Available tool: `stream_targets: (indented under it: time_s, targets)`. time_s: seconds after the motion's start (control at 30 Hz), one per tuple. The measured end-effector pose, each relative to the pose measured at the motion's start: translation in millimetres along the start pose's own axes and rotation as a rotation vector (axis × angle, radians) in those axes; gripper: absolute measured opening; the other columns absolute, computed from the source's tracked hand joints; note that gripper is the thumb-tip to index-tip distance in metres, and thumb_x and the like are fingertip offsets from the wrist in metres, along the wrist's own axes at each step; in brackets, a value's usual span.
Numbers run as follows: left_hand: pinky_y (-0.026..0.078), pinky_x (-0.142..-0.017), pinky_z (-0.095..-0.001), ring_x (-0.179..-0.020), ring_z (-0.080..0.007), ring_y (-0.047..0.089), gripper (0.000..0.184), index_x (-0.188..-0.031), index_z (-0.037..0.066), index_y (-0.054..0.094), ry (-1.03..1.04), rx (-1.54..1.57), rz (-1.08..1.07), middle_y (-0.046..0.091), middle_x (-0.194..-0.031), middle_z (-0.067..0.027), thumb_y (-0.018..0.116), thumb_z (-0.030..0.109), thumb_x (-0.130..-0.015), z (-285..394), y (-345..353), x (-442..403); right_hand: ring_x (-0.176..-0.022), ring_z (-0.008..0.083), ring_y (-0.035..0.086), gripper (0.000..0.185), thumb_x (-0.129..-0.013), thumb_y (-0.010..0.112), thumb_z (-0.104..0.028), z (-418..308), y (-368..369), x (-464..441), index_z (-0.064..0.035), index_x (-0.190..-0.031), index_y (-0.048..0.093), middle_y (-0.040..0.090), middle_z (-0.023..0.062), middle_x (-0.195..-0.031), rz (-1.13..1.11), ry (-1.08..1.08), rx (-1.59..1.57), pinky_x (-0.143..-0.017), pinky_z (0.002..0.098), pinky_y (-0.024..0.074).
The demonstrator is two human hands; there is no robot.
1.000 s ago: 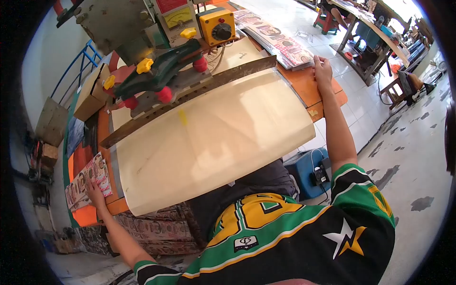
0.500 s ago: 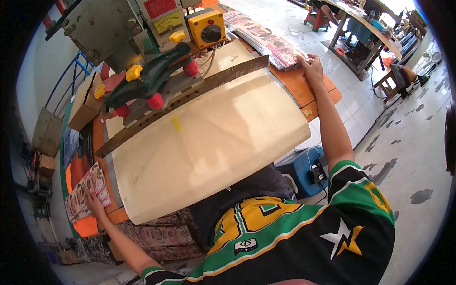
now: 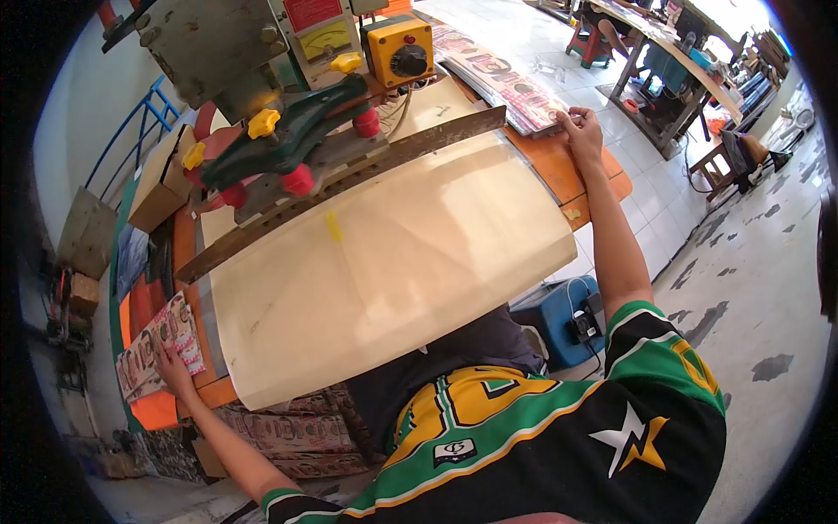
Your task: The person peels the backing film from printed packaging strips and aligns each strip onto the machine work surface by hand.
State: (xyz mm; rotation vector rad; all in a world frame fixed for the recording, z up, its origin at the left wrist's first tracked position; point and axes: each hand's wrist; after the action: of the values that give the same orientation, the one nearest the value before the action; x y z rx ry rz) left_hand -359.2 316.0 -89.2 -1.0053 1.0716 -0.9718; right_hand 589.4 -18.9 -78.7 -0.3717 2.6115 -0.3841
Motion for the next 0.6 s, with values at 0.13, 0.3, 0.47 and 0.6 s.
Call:
stream_targets:
  time_s: [0.13, 0.3, 0.47, 0.6]
  targets:
    - [0.022, -0.118, -0.0602, -0.150, -0.0414, 0.021, 0.060, -0.157, 0.032, 0.033, 0.090, 0.038, 0.056, 0.025, -0.164, -0.0115, 0.031, 0.059, -0.104, -23, 21, -18, -0.068, 0.0137, 0.064, 0.061, -0.083, 0.081, -0.035, 1, 0, 0, 0.0039, -0.123, 0.057, 0.072, 0.0080, -0.084, 0.009, -0.032, -0.040, -0.062, 0.0278, 0.0503]
    - [0.023, -0.117, -0.0617, -0.148, -0.0439, 0.024, 0.059, -0.156, 0.029, 0.036, 0.111, 0.073, 0.112, 0.028, -0.163, -0.0145, 0.031, 0.058, -0.104, -9, 13, -5, -0.066, 0.0128, 0.063, 0.068, -0.082, 0.082, -0.032, -14, -3, 7, 0.0062, -0.131, 0.054, 0.070, 0.0080, -0.084, -0.005, 0.046, -0.057, -0.060, 0.0262, 0.0502]
    - [0.026, -0.117, -0.0573, -0.147, -0.0435, 0.027, 0.059, -0.155, 0.027, 0.038, 0.149, 0.015, 0.113, 0.033, -0.160, -0.0172, 0.034, 0.056, -0.104, -32, 29, -26, -0.072, 0.0154, 0.065, 0.067, -0.084, 0.080, -0.038, -12, -5, 5, 0.0066, -0.129, 0.057, 0.071, 0.0099, -0.085, -0.001, 0.075, -0.021, -0.064, 0.0289, 0.0519]
    - [0.029, -0.116, -0.0545, -0.146, -0.0423, 0.030, 0.057, -0.155, 0.024, 0.039, 0.178, 0.027, 0.103, 0.035, -0.158, -0.0176, 0.037, 0.052, -0.105, -25, 22, -20, -0.075, 0.0165, 0.067, 0.064, -0.084, 0.079, -0.041, -3, -4, 1, 0.0056, -0.125, 0.060, 0.071, 0.0104, -0.087, 0.025, 0.050, 0.037, -0.065, 0.0294, 0.0522]
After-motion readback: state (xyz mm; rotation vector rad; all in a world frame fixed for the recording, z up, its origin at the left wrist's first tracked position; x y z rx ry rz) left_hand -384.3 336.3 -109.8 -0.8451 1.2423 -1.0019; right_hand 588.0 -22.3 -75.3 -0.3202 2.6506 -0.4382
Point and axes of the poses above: each hand's wrist, its own x-axis away from the middle knuckle, its own y-axis out of the palm, z = x × y
